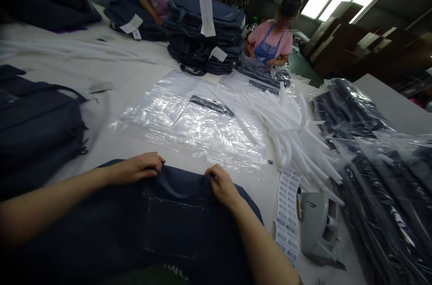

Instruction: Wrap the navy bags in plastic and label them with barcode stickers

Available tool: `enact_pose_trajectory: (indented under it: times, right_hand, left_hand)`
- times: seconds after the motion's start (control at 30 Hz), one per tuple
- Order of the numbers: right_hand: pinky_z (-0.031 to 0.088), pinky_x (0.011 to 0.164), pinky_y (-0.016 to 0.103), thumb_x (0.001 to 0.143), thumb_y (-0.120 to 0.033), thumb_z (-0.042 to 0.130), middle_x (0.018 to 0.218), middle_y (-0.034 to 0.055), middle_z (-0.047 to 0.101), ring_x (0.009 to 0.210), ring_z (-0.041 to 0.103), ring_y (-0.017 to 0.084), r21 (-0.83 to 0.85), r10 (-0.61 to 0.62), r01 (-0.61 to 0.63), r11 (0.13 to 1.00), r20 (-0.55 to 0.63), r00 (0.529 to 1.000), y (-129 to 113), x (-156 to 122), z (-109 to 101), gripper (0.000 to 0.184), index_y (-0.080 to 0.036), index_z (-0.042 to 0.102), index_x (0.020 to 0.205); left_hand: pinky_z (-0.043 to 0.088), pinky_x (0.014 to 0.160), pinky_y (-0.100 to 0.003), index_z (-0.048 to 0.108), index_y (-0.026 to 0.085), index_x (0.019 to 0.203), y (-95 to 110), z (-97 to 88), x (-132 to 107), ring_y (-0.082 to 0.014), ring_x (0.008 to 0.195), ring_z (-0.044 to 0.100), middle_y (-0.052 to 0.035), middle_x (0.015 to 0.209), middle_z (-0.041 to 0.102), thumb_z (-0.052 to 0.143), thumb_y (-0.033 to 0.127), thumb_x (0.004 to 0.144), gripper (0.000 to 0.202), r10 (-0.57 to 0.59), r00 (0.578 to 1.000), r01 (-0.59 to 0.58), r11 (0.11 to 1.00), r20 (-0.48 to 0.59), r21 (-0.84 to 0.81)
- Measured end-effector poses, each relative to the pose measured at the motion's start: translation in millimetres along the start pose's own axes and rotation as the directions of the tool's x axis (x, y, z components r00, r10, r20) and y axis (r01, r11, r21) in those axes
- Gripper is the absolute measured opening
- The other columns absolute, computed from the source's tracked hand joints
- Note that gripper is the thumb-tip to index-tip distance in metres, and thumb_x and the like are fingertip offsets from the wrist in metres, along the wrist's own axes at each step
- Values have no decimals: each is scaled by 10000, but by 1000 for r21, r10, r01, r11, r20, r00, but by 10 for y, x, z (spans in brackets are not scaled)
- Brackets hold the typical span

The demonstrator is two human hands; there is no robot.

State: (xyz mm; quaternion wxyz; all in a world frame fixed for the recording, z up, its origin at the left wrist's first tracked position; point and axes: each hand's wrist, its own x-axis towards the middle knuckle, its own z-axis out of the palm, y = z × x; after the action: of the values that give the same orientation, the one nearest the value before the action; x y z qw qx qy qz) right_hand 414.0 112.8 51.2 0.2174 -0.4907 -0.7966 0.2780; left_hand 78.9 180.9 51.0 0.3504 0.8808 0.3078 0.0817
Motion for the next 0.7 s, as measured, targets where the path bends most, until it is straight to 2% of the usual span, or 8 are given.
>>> enact_pose_trajectory:
  times: [0.1,0.17,0.23,0.3,0.4,0.5,0.6,0.7]
  right_hand:
    - [369,1064,474,842,-190,498,1247,87,568,1253,463,262,99,-126,111,989,162,979,-123,-174,-114,253,-220,643,1047]
    - [191,1145,558,776,-195,592,1429,76,455,1388,294,312,50,-264,268,962,415,871,-212,-368,-109,466,-253,576,1239]
    - [111,1150,600,771,-229,627,1496,94,370,1417,228,328,-17,-297,350,937,491,819,-254,-515,-92,653,-257,431,1393]
    - [140,1152,592,814,-287,618,1521,109,319,1427,205,318,-80,-293,342,936,356,887,-203,-542,-121,669,-243,370,1434]
    - [287,1136,510,892,-295,538,1482,99,392,1400,296,262,-101,-191,188,977,-22,981,98,-315,-243,525,-247,423,1402]
    - [381,1093,452,917,-314,490,1379,80,525,1309,449,233,-46,17,-28,999,-234,972,605,140,-311,394,-254,544,1303]
    - [366,1100,447,908,-316,454,1372,100,529,1304,454,242,-71,251,-285,956,-308,918,1117,621,-240,403,-202,581,1273]
    - [411,1047,443,852,-243,488,1269,155,601,1210,537,279,-120,355,-412,903,-331,874,1486,941,-111,355,-141,683,1131]
  left_hand:
    - [348,1093,-336,678,226,924,97,-136,-81,-215,1282,447,-42,1299,565,334,396,985,389,-13,998,22,984,53,-178]
    - [173,1179,-406,709,291,947,177,-148,-193,-228,1348,369,8,1337,551,404,422,967,333,73,971,-45,991,228,-125]
    - [116,1187,-448,680,347,1084,200,-141,-270,-242,1352,364,15,1346,547,474,445,937,271,82,972,-66,995,222,-78]
    - [288,1136,-399,661,315,1132,135,-175,-255,-244,1281,453,-22,1318,567,489,475,921,315,2,999,-6,994,-43,-109]
    - [479,905,-292,694,220,988,-109,-347,-10,-219,1039,598,-58,1086,668,537,511,875,350,-173,893,118,981,-415,-155]
    - [480,849,-290,692,194,936,-434,-564,449,-210,951,608,-46,973,685,551,506,837,356,-241,849,224,970,-471,-92]
    - [455,899,-309,684,176,937,-788,-668,975,-205,974,598,-62,997,681,555,389,830,271,-295,832,321,947,-469,-26]
    - [468,865,-346,667,144,876,-1166,-650,1400,-206,914,607,-82,943,674,640,276,783,164,-407,823,455,890,-397,31]
